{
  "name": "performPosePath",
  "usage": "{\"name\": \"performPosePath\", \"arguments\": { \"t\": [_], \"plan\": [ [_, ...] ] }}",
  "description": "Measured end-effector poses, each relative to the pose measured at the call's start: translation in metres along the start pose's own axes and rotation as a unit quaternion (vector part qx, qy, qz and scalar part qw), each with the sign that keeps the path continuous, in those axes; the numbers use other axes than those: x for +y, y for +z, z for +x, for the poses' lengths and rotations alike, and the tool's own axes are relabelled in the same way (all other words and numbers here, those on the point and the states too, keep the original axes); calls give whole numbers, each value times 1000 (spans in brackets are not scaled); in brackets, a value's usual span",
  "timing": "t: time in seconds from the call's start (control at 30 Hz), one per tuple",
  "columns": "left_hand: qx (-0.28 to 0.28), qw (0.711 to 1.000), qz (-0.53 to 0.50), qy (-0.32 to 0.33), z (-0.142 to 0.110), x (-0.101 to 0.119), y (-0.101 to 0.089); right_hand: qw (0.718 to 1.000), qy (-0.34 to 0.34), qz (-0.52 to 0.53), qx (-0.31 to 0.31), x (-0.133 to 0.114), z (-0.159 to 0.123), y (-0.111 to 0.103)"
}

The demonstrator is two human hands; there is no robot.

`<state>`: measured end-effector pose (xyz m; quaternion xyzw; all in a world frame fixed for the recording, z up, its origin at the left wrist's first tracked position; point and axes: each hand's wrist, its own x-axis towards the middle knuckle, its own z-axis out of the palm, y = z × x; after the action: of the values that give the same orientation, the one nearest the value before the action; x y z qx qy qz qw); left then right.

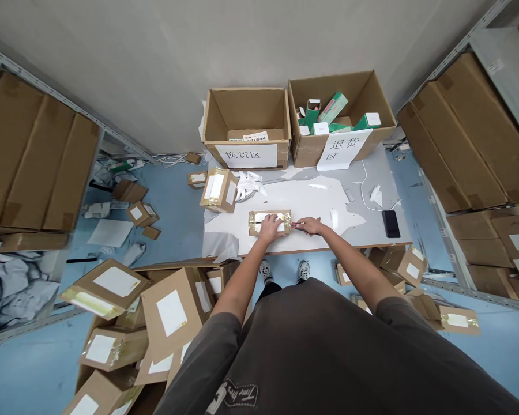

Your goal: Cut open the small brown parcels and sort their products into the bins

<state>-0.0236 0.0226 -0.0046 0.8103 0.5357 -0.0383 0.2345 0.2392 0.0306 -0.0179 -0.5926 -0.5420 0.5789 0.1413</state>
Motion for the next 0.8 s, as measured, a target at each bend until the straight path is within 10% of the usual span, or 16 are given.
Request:
{"name": "performPosePath", "arguments": {
  "t": [0.27, 0.8],
  "plan": [
    [-5, 1000, -15, -2, 5, -4, -2, 991, 92, 77, -57, 23, -22, 14],
    [-56, 994, 68, -66, 55, 22, -11, 929, -2, 326, 175, 15, -41, 14]
  ]
}}
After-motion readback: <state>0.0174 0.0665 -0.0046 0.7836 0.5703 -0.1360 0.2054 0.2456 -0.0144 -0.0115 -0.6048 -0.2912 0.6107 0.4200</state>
